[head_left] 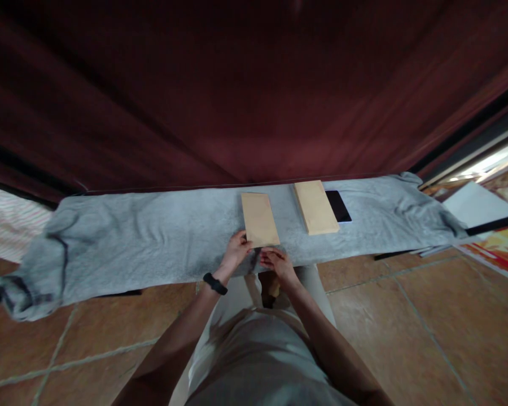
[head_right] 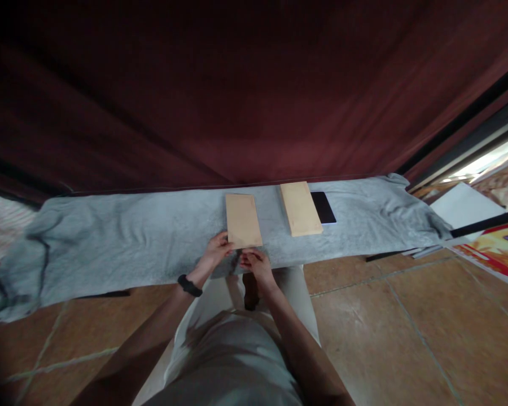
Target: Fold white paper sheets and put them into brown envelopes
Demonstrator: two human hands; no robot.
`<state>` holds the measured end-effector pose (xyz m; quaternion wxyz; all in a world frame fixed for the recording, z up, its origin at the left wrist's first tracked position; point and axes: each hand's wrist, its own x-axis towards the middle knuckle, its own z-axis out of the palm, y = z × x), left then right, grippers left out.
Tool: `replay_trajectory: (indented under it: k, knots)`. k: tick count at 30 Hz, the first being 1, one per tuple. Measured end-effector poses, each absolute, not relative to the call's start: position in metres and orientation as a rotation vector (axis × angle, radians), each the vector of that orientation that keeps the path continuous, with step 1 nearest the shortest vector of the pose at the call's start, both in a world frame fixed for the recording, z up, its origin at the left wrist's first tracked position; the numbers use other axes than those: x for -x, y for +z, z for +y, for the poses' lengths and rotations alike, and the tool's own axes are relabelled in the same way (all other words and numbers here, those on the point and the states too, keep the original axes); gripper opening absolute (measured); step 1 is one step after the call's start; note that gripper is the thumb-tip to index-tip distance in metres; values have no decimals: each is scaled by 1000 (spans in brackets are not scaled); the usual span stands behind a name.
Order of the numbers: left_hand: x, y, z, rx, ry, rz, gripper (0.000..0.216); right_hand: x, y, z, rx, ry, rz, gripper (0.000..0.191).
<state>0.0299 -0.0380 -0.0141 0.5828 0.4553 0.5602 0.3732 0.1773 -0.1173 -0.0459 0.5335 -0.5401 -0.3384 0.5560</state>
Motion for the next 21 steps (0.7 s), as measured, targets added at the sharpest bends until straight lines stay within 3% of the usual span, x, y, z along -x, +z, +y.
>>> replay_trajectory:
  k: [8,21]
  knots:
    - [-21,-27,-35,-1228,791,1451,38,-185,-33,-121,1492,385,-1894,42]
    - [-26,-12,-43,-1556,619,1678,44,-185,-37,-126,1558,184,-2165,46]
